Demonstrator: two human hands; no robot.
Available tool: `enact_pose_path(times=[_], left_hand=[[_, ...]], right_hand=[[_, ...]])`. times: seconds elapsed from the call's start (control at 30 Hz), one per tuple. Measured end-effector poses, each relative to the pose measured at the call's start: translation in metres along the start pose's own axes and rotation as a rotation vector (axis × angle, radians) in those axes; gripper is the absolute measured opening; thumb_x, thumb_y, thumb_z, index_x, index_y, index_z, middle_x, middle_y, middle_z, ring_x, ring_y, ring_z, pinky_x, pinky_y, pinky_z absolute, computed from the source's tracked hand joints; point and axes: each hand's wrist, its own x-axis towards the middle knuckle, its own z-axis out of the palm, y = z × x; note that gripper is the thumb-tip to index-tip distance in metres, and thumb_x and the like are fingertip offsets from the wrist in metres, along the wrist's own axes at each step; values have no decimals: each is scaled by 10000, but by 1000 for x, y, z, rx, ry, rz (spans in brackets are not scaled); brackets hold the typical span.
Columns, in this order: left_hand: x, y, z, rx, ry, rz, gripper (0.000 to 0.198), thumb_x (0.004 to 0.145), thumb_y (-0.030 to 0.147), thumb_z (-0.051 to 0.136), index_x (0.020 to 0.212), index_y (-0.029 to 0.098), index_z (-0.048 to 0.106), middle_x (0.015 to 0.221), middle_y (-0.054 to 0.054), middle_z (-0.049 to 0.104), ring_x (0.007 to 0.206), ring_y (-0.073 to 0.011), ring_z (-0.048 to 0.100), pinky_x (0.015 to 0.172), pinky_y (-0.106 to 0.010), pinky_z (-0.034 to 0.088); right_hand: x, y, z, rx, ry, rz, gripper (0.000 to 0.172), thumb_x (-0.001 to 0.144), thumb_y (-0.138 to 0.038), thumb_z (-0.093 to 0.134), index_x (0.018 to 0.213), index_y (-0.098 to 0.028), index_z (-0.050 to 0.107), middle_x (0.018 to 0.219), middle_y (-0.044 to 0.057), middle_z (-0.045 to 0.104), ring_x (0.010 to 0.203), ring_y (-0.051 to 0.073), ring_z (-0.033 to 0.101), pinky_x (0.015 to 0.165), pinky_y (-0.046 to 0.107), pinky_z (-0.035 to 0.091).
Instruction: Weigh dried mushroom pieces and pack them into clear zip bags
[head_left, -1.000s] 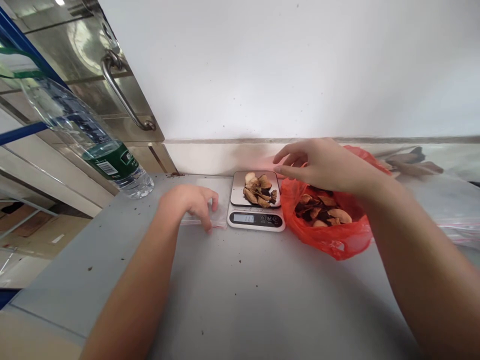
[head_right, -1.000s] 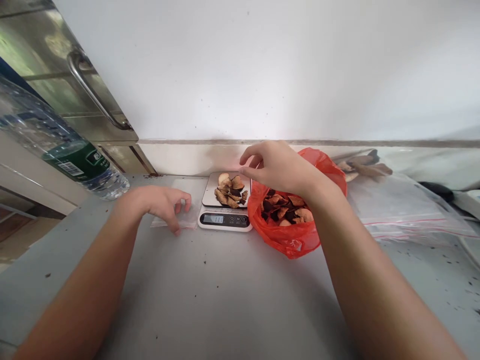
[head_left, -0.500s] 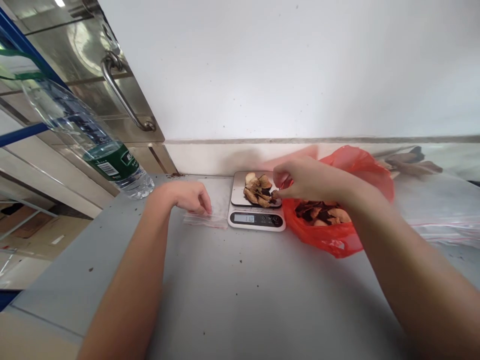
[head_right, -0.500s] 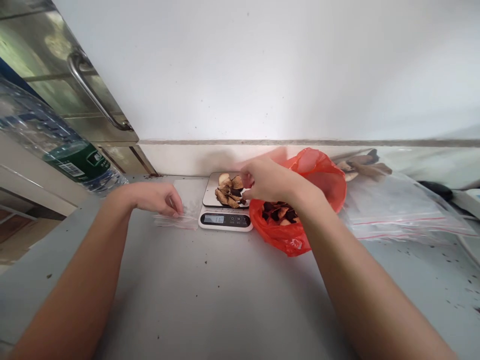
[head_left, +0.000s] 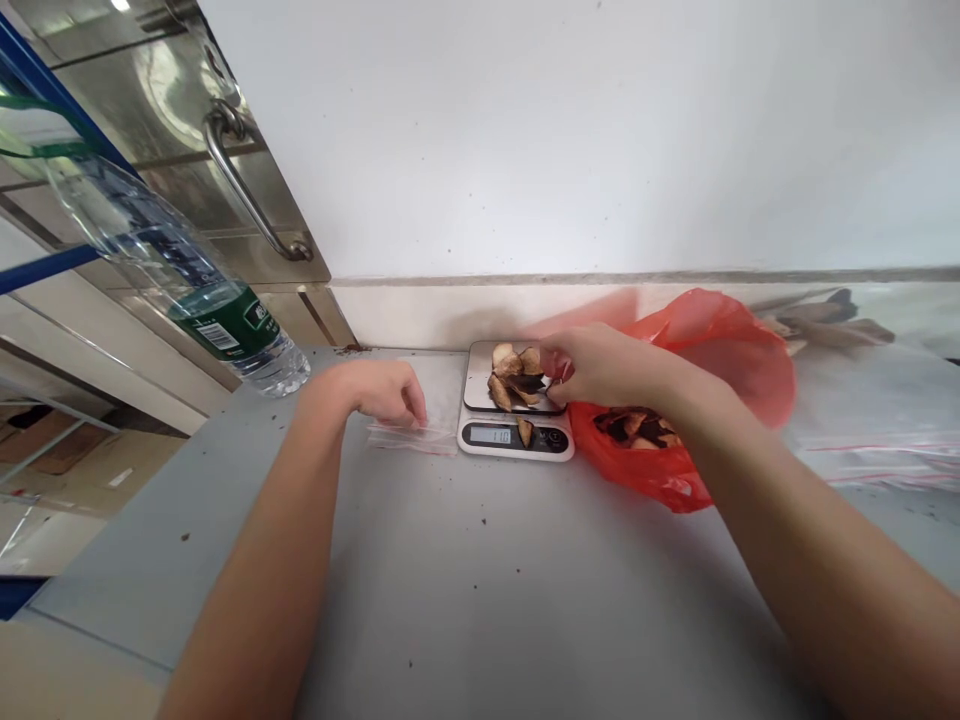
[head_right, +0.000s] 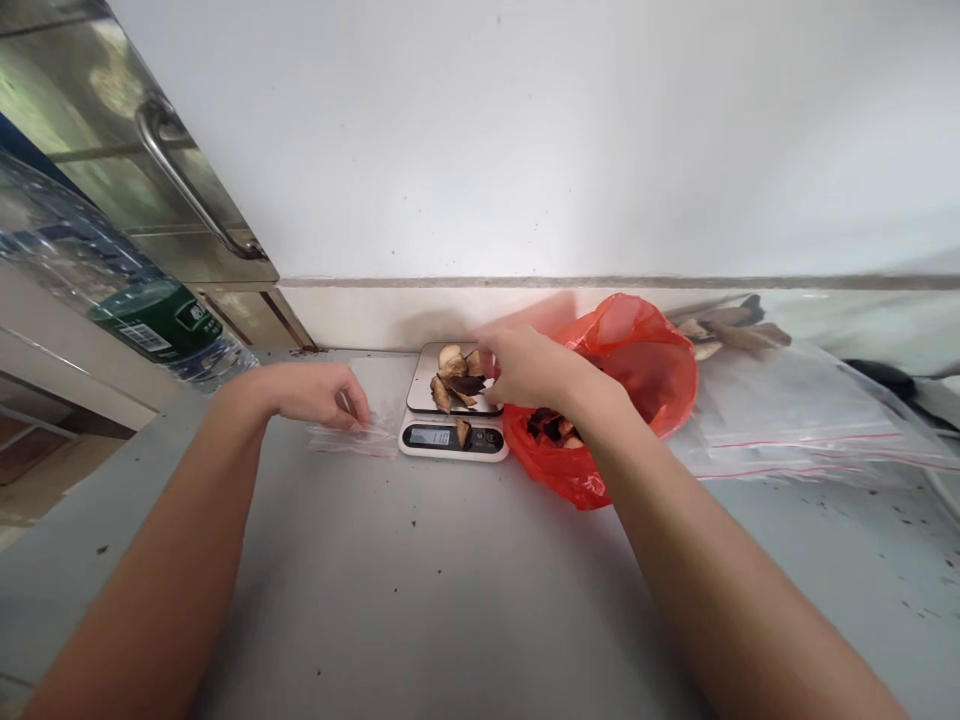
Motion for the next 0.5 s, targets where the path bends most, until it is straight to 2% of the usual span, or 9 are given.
enact_pose_path(times=[0.13, 0.23, 0.33, 0.43, 0.5], left_hand=[[-1, 0, 0, 15, 10, 4, 334, 796, 332, 677, 1075, 239, 835, 1163, -32, 841, 1071, -264, 748, 762, -259, 513], [-2, -1, -1, 14, 27, 20, 356, 780, 364, 678, 1085, 270, 834, 1185, -17, 840, 1112, -271, 744, 777, -258, 528], [-4, 1, -2, 14, 37, 39, 346, 761, 356, 676, 1056, 271, 836, 1194, -12, 838, 1140, -279, 739, 802, -259, 543], [-4, 3, -2, 21, 38, 41, 341, 760, 317, 654, 1041, 251, 835, 1159, -20, 845, 1118, -277, 746, 807, -265, 547], [-4, 4, -1, 19, 42, 42, 344, 762, 298, 645, 1045, 246, 834, 1140, -20, 847, 1104, -273, 749, 805, -268, 546]], right_hand=[[2, -2, 0, 45, 29, 39, 169, 798, -113, 741, 869, -217, 628, 782, 3, 647, 760, 189, 633, 621, 278, 429], [-3, -7, -6, 65, 37, 80, 187, 793, -84, 721, 721, -210, 603, 696, -8, 613, 690, 168, 597, 595, 281, 408], [-14, -10, -20, 104, 73, 101, 171, 791, -62, 700, 718, -211, 660, 723, -14, 676, 637, 143, 592, 593, 278, 432], [-26, 1, -36, 111, 148, 122, 119, 788, -112, 720, 770, -230, 729, 801, -4, 757, 600, 145, 617, 567, 289, 453], [-31, 20, -44, 79, 201, 152, 94, 768, -151, 718, 761, -236, 756, 699, 1, 735, 516, 157, 595, 513, 310, 433]])
